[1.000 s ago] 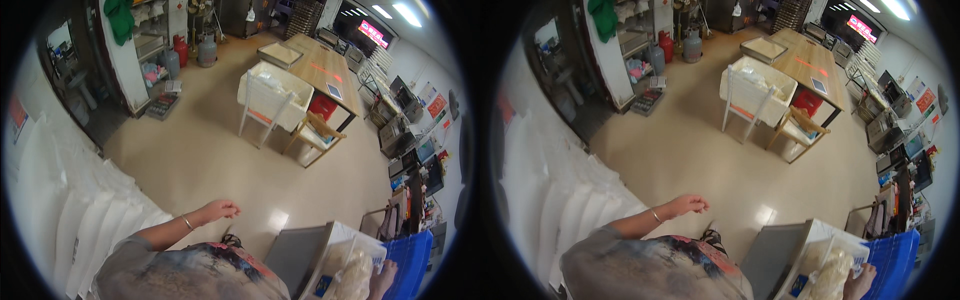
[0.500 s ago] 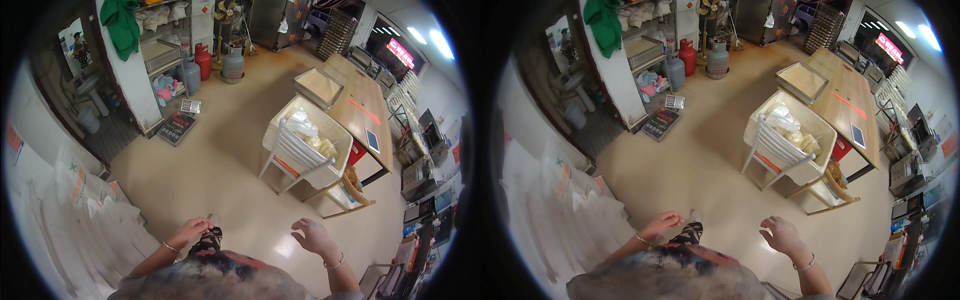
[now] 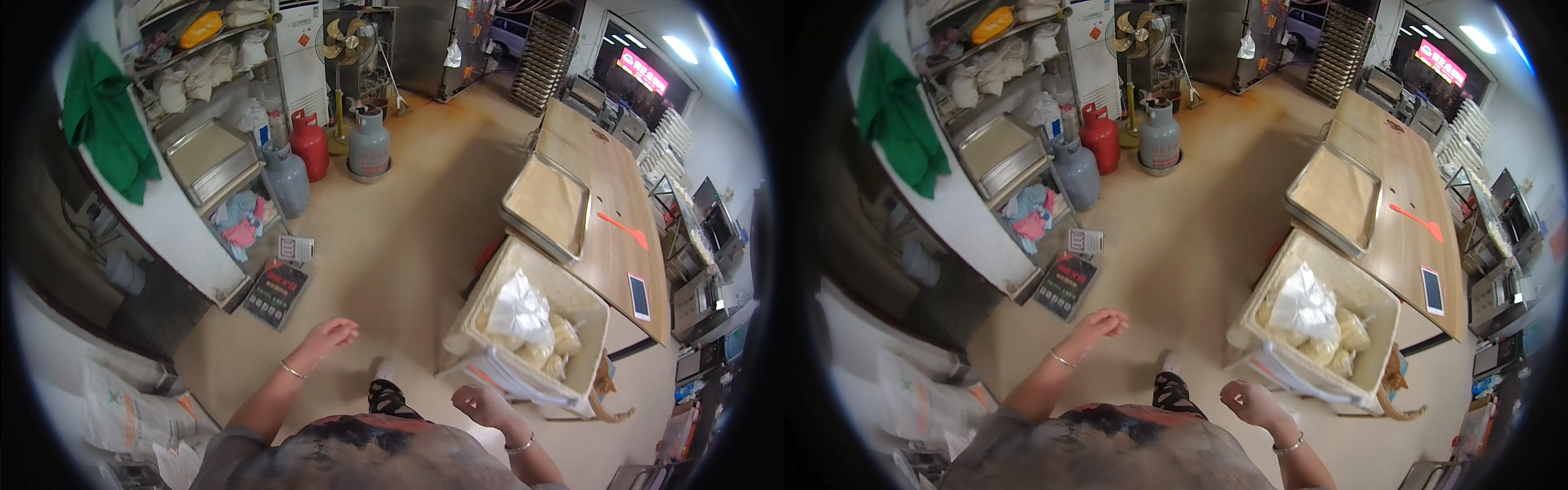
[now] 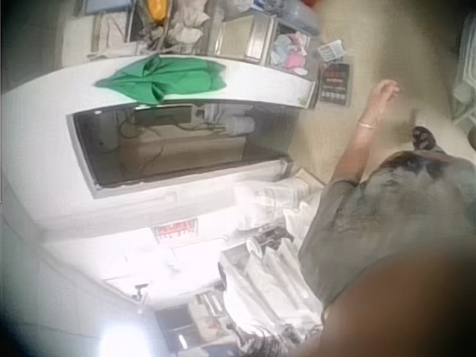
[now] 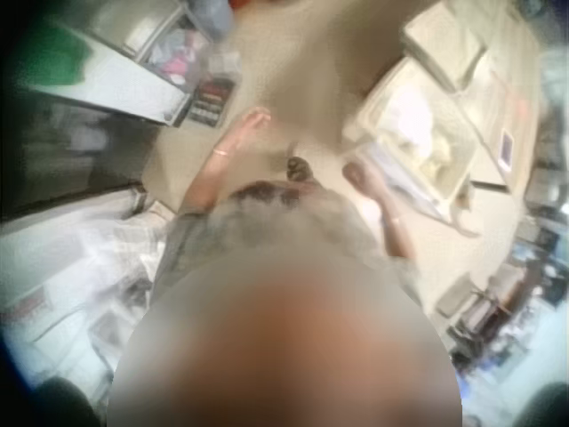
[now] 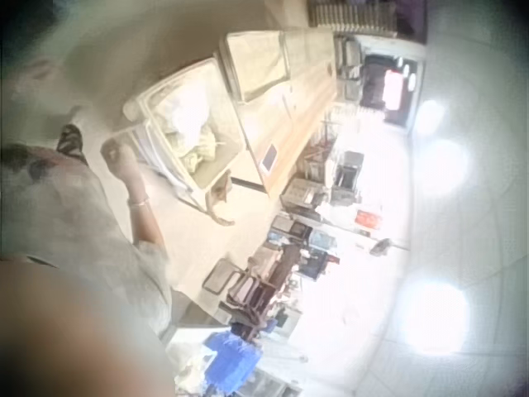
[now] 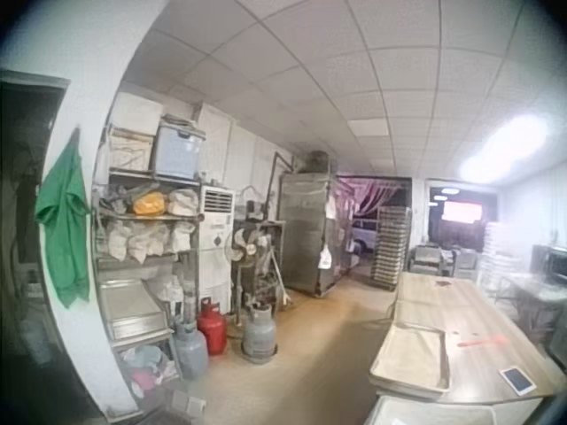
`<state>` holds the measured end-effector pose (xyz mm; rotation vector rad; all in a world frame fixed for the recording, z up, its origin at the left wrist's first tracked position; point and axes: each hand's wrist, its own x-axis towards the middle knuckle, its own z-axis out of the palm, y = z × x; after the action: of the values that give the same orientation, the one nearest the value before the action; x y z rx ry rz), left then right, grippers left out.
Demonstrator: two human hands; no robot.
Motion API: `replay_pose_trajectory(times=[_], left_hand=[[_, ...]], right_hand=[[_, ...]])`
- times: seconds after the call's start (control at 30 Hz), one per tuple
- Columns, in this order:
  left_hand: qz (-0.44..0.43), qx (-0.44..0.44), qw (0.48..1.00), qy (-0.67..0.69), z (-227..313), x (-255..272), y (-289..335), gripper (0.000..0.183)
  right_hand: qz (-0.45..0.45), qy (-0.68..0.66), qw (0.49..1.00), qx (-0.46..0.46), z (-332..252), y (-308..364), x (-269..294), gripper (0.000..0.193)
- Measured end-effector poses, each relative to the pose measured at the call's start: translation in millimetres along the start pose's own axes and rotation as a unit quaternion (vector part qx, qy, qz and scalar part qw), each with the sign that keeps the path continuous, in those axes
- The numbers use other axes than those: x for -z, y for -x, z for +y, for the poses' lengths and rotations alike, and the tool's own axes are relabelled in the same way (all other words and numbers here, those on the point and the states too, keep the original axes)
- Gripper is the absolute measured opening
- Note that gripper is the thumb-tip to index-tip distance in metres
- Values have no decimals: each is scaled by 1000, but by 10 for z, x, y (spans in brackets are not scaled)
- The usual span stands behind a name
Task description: The person weighs and packs bundles of noodles into plastic bags on a digital scale, then places them into a crate. Later, the person walks to a gas cylinder, removes a regulator, and mops the floor with a mop and bucket.
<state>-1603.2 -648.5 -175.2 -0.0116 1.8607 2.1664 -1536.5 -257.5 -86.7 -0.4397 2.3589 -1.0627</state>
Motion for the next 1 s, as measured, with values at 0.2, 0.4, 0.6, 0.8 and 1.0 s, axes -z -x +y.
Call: replay_pose_trajectory(times=[0.2, 0.4, 0.6, 0.8, 1.0], left_hand=[[105, 0, 850, -515, -1255, 2078, -231, 23], [80, 529, 705, -466, -1178, 2862, -336, 16], [83, 486, 760, -423, -964, 3221, -3050, 18], [173, 141, 937, -269, 268, 2907, -7730, 21], [94, -51, 990, -87, 1494, 2008, -11160, 14]], right_hand=[[47, 111, 988, 99, -153, -2546, 1092, 14], [34, 99, 972, 210, -324, -4669, 2169, 15], [63, 102, 988, 100, 151, -5987, 3329, 15], [142, -62, 985, -76, 885, -6797, 4502, 14], [150, -53, 985, -62, 1942, -8330, 5843, 19]])
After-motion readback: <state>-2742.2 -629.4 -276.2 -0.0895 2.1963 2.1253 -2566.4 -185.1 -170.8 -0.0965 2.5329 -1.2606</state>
